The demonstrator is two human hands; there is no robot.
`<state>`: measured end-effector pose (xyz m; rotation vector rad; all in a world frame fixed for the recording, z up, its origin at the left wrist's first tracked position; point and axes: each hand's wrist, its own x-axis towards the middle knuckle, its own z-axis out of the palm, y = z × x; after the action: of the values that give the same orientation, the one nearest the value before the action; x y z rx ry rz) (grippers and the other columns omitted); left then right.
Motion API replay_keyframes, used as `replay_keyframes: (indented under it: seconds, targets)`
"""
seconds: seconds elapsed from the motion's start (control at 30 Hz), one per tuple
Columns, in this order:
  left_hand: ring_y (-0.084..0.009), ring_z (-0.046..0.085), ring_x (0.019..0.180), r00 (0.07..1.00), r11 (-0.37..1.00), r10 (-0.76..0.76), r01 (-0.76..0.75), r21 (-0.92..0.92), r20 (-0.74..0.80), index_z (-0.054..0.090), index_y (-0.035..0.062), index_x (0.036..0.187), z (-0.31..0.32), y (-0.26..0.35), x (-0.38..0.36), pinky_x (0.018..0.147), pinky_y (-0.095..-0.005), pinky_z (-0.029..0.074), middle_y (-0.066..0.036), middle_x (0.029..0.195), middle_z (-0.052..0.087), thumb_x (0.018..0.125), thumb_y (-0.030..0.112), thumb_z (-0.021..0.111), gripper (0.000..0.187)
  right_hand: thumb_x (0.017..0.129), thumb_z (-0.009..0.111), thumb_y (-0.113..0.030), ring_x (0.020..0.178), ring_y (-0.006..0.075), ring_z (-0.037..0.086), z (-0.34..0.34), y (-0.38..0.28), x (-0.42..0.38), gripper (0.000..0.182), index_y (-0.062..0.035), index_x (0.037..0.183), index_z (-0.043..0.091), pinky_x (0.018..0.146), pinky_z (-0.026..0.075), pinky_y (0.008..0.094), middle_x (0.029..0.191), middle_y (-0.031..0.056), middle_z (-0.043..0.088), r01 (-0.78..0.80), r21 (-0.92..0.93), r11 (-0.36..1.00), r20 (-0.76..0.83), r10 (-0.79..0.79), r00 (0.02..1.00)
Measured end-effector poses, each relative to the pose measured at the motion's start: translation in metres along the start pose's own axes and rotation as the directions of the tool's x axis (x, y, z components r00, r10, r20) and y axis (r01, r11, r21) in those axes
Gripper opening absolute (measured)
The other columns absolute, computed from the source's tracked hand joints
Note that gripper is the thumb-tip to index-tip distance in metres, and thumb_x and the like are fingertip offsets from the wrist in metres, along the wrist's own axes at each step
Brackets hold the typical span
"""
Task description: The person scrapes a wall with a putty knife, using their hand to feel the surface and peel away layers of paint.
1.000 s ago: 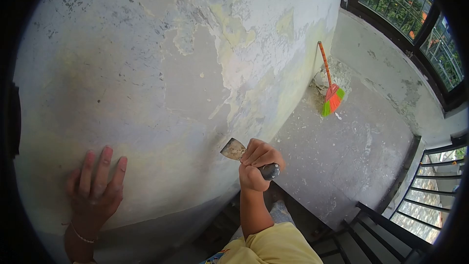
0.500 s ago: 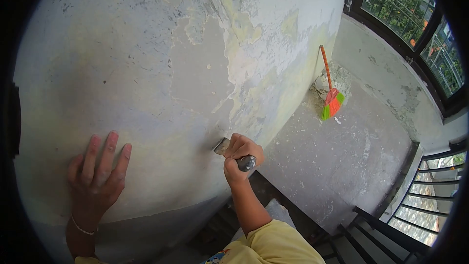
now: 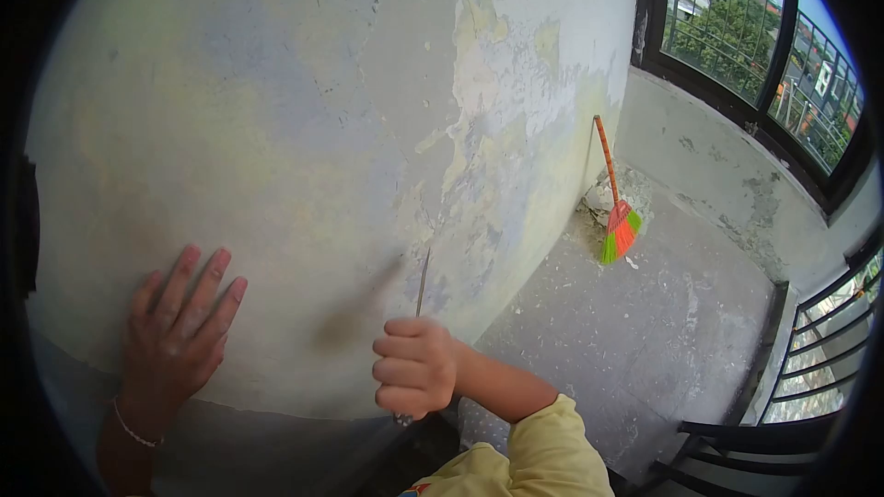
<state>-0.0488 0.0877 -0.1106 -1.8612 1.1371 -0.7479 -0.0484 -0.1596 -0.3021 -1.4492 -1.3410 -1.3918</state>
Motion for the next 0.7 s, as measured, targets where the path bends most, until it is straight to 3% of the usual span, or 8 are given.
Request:
replay_keyframes:
  seconds: [0.07, 0.17, 0.27, 0.3, 0.37, 0.6, 0.63, 0.7]
  targets:
    - [-0.0187, 0.046, 0.136, 0.998, 0.998, -0.059, 0.060, -0.022, 0.018, 0.062, 0.0250, 0.126, 0.000, 0.007, -0.017, 0.106, -0.0394, 0.036, 0.005, 0.144, 0.053, 0.084, 0.012, 0.059, 0.045, 0.085, 0.050, -0.008, 0.052, 0.0157, 0.043, 0.029, -0.033, 0.004, 0.031, -0.0146, 0.059, 0.035, 0.047, 0.028, 0.0297, 0.062, -0.0012, 0.031, 0.183, 0.081, 0.980, 0.111, -0.192, 0.975]
    - [-0.0189, 0.045, 0.136, 1.000, 1.000, -0.031, 0.031, 0.001, 0.006, 0.063, 0.0243, 0.125, 0.007, 0.010, -0.032, 0.102, -0.0394, 0.038, 0.005, 0.143, 0.054, 0.084, 0.012, 0.058, 0.043, 0.087, 0.047, -0.008, 0.052, 0.0153, 0.042, 0.032, -0.027, 0.007, 0.031, -0.0140, 0.059, 0.036, 0.047, 0.028, 0.0301, 0.062, -0.0024, 0.031, 0.256, 0.094, 0.962, 0.224, -0.271, 0.936]
    - [-0.0186, 0.045, 0.136, 0.999, 0.999, 0.030, -0.029, 0.027, -0.031, 0.064, 0.0246, 0.123, 0.010, 0.003, -0.026, 0.095, -0.0375, 0.039, 0.005, 0.142, 0.056, 0.084, 0.013, 0.058, 0.042, 0.073, 0.058, -0.016, 0.053, 0.0166, 0.041, 0.011, 0.046, -0.011, 0.022, -0.0108, 0.061, 0.040, 0.047, 0.029, 0.0321, 0.063, 0.0001, 0.031, 0.103, 0.009, 0.995, 0.287, -0.101, 0.952]
    - [-0.0186, 0.045, 0.136, 0.999, 0.999, 0.034, -0.033, 0.036, -0.035, 0.064, 0.0246, 0.123, 0.012, 0.002, -0.024, 0.095, -0.0375, 0.039, 0.005, 0.142, 0.056, 0.084, 0.013, 0.058, 0.042, 0.073, 0.058, -0.016, 0.053, 0.0166, 0.041, 0.013, 0.049, -0.017, 0.022, -0.0108, 0.061, 0.040, 0.047, 0.029, 0.0321, 0.063, 0.0001, 0.031, 0.108, 0.001, 0.994, 0.284, -0.104, 0.953]
    - [-0.0215, 0.042, 0.138, 0.993, 0.990, 0.115, -0.113, 0.080, -0.026, 0.062, 0.0252, 0.127, 0.019, 0.000, -0.016, 0.092, -0.0410, 0.035, 0.000, 0.147, 0.052, 0.084, 0.020, 0.063, 0.043, 0.059, 0.058, -0.019, 0.053, 0.0165, 0.042, 0.024, 0.055, -0.028, 0.020, -0.0114, 0.061, 0.040, 0.047, 0.031, 0.0322, 0.060, 0.0010, 0.035, 0.160, -0.100, 0.982, 0.307, -0.123, 0.944]
    - [-0.0223, 0.044, 0.137, 0.993, 0.989, 0.117, -0.116, 0.091, -0.003, 0.063, 0.0250, 0.125, 0.014, 0.004, 0.002, 0.085, -0.0400, 0.032, -0.001, 0.144, 0.054, 0.084, 0.021, 0.061, 0.041, 0.059, 0.058, -0.021, 0.051, 0.0174, 0.042, -0.005, 0.082, -0.029, 0.021, -0.0124, 0.061, 0.039, 0.048, 0.033, 0.0315, 0.061, -0.0002, 0.033, 0.102, -0.208, 0.973, 0.184, -0.063, 0.981]
    - [-0.0226, 0.044, 0.136, 0.993, 0.987, 0.118, -0.118, 0.105, 0.004, 0.063, 0.0247, 0.125, 0.014, 0.005, 0.002, 0.085, -0.0401, 0.032, -0.001, 0.144, 0.054, 0.084, 0.022, 0.060, 0.041, 0.054, 0.056, -0.022, 0.053, 0.0178, 0.043, -0.018, 0.105, -0.035, 0.020, -0.0119, 0.062, 0.040, 0.047, 0.033, 0.0319, 0.062, -0.0003, 0.033, 0.058, -0.283, 0.957, 0.158, -0.013, 0.987]
    - [-0.0229, 0.044, 0.136, 0.994, 0.985, 0.113, -0.112, 0.133, 0.003, 0.064, 0.0243, 0.125, 0.014, 0.002, 0.003, 0.085, -0.0402, 0.032, -0.002, 0.144, 0.054, 0.085, 0.023, 0.059, 0.041, 0.064, 0.062, -0.024, 0.055, 0.0177, 0.045, -0.032, 0.090, -0.036, 0.025, -0.0118, 0.063, 0.041, 0.047, 0.032, 0.0321, 0.064, -0.0003, 0.034, 0.084, -0.245, 0.966, 0.176, -0.041, 0.983]
